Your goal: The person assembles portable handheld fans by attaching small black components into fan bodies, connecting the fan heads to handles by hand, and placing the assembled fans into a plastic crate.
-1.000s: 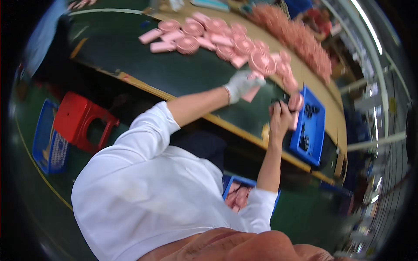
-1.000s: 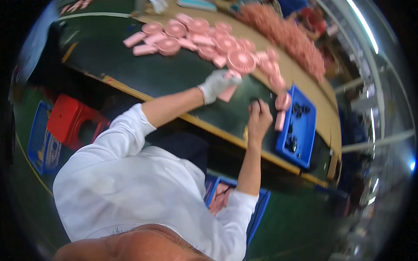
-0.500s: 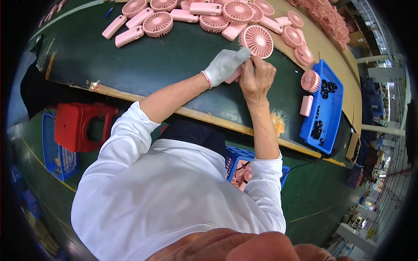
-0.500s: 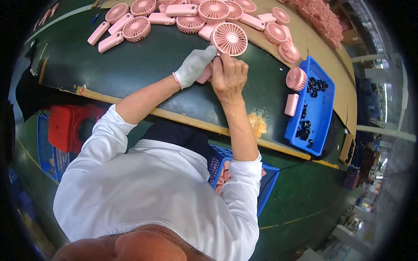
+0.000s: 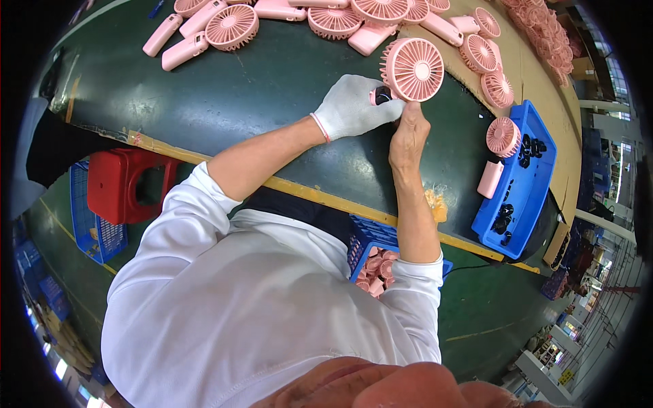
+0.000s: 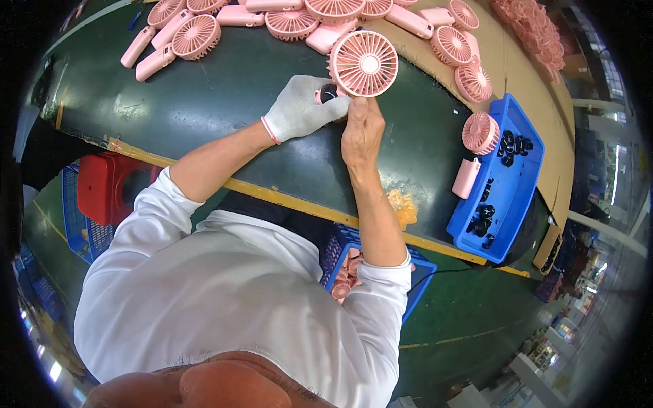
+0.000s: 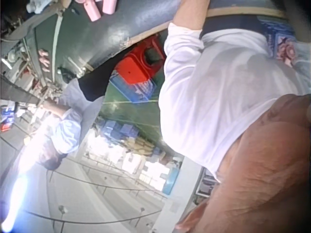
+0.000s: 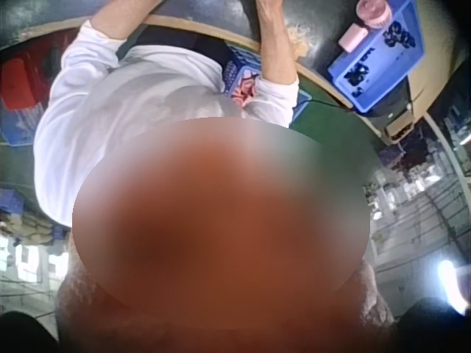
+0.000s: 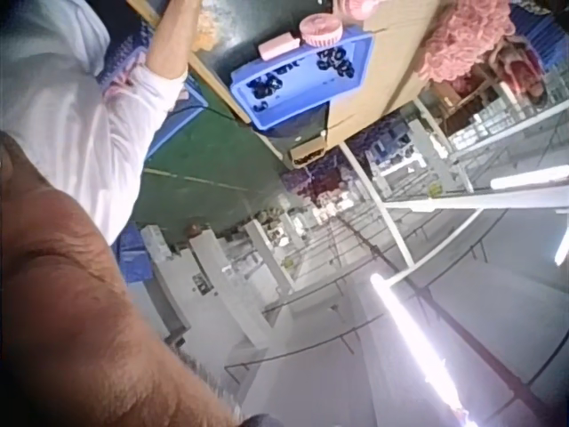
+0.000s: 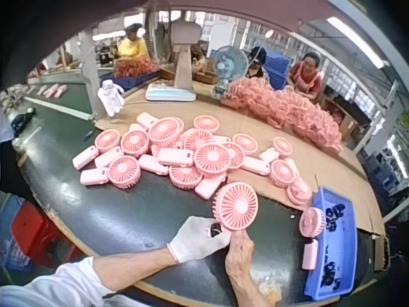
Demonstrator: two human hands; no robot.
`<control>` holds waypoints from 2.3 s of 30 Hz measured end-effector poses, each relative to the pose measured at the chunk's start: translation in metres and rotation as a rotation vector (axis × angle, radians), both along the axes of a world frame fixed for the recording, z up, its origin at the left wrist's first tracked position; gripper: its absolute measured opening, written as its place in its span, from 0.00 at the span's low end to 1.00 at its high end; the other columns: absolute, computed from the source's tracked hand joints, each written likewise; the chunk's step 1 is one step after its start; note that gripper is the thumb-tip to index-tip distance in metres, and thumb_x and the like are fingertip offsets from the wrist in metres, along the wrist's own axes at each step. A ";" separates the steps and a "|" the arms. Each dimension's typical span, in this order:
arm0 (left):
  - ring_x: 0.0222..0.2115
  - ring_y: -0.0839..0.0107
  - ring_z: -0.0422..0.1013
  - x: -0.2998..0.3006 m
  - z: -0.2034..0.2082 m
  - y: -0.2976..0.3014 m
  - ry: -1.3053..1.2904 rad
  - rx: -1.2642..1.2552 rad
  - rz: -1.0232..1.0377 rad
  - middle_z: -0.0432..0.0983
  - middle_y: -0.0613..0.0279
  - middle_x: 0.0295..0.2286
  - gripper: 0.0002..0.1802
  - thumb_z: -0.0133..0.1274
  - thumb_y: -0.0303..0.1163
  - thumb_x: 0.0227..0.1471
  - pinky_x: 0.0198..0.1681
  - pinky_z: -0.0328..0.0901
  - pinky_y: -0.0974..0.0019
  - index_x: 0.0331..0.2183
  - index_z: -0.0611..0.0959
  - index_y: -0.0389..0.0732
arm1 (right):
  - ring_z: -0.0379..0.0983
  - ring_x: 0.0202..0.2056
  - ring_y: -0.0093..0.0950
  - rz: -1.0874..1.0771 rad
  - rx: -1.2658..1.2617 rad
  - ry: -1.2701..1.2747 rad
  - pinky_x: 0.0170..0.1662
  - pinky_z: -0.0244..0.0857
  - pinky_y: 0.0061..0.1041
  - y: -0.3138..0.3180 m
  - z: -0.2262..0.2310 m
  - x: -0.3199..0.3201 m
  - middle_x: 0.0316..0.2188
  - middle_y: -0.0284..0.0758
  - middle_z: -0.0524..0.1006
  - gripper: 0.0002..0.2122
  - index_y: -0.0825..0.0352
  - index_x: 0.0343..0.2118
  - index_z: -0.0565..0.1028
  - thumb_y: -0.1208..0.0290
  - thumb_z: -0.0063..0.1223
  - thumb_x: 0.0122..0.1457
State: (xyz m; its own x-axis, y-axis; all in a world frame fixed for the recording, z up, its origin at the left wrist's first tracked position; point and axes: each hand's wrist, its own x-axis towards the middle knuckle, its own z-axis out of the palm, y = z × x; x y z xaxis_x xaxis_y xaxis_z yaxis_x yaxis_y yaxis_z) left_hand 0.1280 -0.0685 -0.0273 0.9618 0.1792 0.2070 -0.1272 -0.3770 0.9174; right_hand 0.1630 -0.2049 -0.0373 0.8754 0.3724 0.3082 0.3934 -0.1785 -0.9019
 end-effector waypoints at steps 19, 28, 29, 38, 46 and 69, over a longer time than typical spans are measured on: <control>0.29 0.65 0.75 -0.009 -0.010 0.009 0.195 -0.426 -0.324 0.78 0.54 0.30 0.14 0.42 0.36 0.57 0.31 0.69 0.62 0.38 0.76 0.37 | 0.69 0.29 0.21 -0.087 0.141 -0.115 0.34 0.65 0.23 0.018 0.016 -0.002 0.28 0.32 0.77 0.14 0.74 0.35 0.77 0.69 0.62 0.48; 0.41 0.56 0.70 -0.083 0.029 0.051 -0.137 0.496 0.081 0.74 0.53 0.37 0.21 0.53 0.46 0.48 0.47 0.65 0.58 0.38 0.79 0.41 | 0.76 0.26 0.40 -0.536 -0.626 -0.404 0.35 0.69 0.36 -0.095 0.042 0.013 0.23 0.43 0.78 0.15 0.68 0.30 0.80 0.59 0.61 0.45; 0.41 0.56 0.70 -0.091 0.038 0.073 -0.164 0.613 0.181 0.74 0.54 0.37 0.21 0.53 0.47 0.47 0.47 0.65 0.58 0.38 0.79 0.41 | 0.76 0.28 0.46 -0.551 -0.907 -0.414 0.34 0.69 0.43 -0.108 0.048 0.020 0.25 0.46 0.78 0.18 0.71 0.28 0.79 0.57 0.58 0.47; 0.46 0.53 0.70 -0.094 0.039 0.222 0.411 0.748 0.728 0.73 0.45 0.43 0.37 0.43 0.61 0.51 0.51 0.62 0.56 0.43 0.76 0.33 | 0.76 0.28 0.46 -0.688 -1.264 -0.586 0.30 0.70 0.43 -0.162 0.051 0.030 0.30 0.44 0.76 0.21 0.71 0.26 0.78 0.52 0.55 0.53; 0.27 0.59 0.76 -0.077 0.000 0.268 0.083 1.323 0.534 0.78 0.55 0.26 0.12 0.52 0.38 0.45 0.29 0.69 0.56 0.36 0.81 0.53 | 0.74 0.30 0.48 -0.857 -1.311 -0.219 0.31 0.66 0.45 -0.266 0.082 0.029 0.28 0.49 0.77 0.24 0.70 0.26 0.76 0.46 0.53 0.53; 0.31 0.58 0.72 -0.085 0.030 0.080 -0.025 1.009 0.034 0.73 0.59 0.25 0.23 0.59 0.52 0.41 0.30 0.67 0.58 0.27 0.76 0.42 | 0.77 0.39 0.41 -0.819 -0.607 0.174 0.45 0.68 0.33 -0.362 0.065 0.049 0.37 0.50 0.78 0.24 0.73 0.45 0.75 0.72 0.61 0.41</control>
State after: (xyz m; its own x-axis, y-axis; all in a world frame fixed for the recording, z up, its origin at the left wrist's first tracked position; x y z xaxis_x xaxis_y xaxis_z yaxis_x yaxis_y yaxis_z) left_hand 0.0432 0.0113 0.0030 0.9528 -0.0638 0.2967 -0.1169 -0.9794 0.1647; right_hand 0.2115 -0.5669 0.0280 0.9448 -0.3076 0.1125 -0.1810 -0.7766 -0.6035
